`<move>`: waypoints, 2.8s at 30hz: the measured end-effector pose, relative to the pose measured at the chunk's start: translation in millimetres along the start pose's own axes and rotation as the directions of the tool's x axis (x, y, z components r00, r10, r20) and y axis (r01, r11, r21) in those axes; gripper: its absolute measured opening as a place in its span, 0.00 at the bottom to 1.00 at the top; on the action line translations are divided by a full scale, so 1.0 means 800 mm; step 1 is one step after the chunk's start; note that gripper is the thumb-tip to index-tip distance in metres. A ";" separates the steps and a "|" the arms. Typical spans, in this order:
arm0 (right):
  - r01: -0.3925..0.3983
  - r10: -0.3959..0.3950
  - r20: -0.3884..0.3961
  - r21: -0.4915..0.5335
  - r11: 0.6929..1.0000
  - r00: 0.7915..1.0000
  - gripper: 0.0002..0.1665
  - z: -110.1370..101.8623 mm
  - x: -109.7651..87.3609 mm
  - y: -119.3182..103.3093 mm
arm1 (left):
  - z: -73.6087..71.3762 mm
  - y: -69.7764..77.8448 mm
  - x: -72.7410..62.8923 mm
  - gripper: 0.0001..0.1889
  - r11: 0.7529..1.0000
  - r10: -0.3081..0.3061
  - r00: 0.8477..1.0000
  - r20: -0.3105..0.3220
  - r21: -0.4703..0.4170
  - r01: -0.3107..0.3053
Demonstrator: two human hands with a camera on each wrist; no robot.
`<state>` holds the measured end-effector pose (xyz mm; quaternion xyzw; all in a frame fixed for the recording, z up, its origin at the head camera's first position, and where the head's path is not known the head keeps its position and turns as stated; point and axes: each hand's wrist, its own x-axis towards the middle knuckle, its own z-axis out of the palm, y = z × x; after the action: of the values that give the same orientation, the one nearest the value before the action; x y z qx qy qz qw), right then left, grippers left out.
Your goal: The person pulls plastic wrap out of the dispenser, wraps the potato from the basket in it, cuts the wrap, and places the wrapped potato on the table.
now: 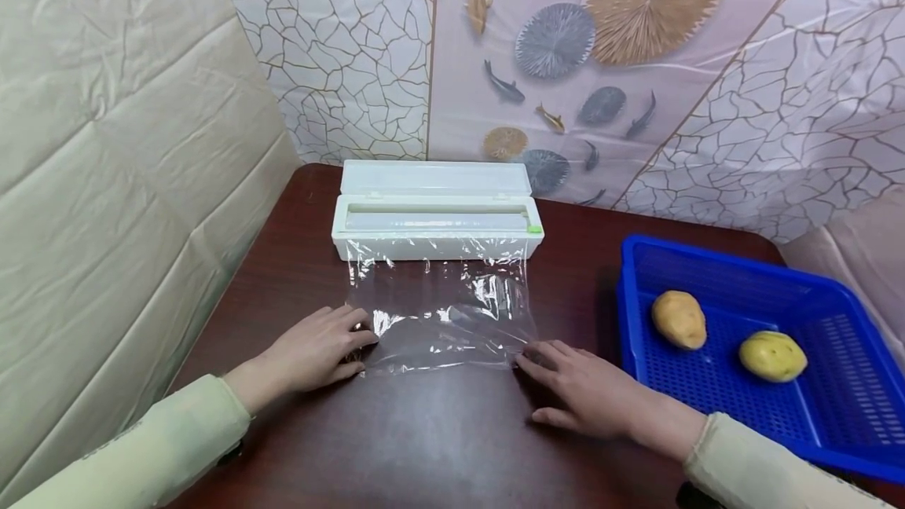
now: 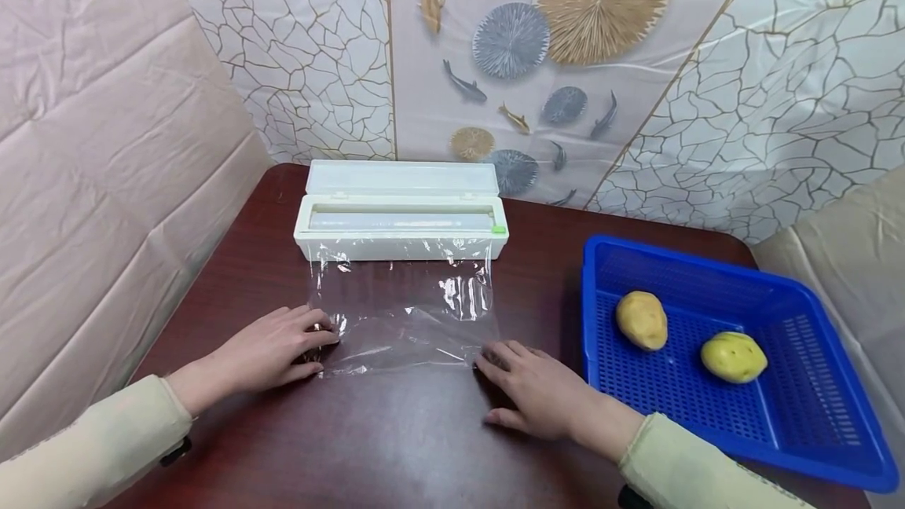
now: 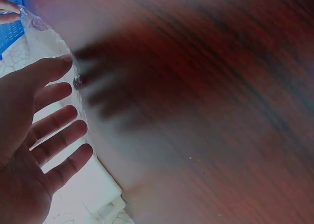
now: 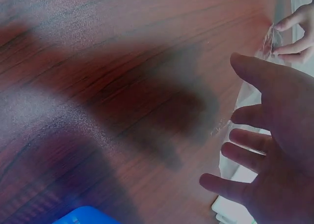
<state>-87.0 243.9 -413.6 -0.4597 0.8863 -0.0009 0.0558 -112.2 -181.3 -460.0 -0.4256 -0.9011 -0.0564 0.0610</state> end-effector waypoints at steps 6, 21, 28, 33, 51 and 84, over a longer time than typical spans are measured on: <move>0.017 -0.017 -0.061 -0.004 1.000 0.998 0.44 0.001 -0.006 0.001 | 0.001 0.001 -0.003 0.17 1.000 0.000 1.000 0.006 -0.011 0.000; 0.005 -0.002 0.050 -0.056 0.998 0.999 0.39 0.008 -0.015 -0.002 | 0.008 0.000 -0.006 0.16 0.999 -0.019 1.000 0.005 -0.042 0.020; -0.024 0.028 0.106 -0.038 0.999 0.994 0.38 0.005 -0.016 -0.004 | 0.010 -0.001 -0.007 0.18 0.999 -0.028 1.000 0.007 -0.046 0.029; -0.038 0.035 0.123 0.018 0.999 0.992 0.36 -0.007 -0.018 -0.003 | 0.009 -0.002 -0.008 0.18 0.998 -0.032 0.999 0.021 -0.045 0.032; -0.099 0.106 -0.062 0.113 0.989 0.992 0.32 -0.083 -0.017 0.030 | 0.010 -0.003 -0.008 0.19 0.998 -0.017 1.000 0.002 -0.055 0.018; -0.593 0.582 0.114 0.156 0.790 0.805 0.54 -0.087 -0.133 0.184 | 0.009 -0.004 -0.007 0.18 0.996 -0.016 1.000 0.006 -0.090 0.017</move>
<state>-152.8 412.1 -341.6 -0.1542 0.9791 -0.0515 0.1219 -111.9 -186.5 -467.8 -0.4206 -0.9013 -0.0962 0.0392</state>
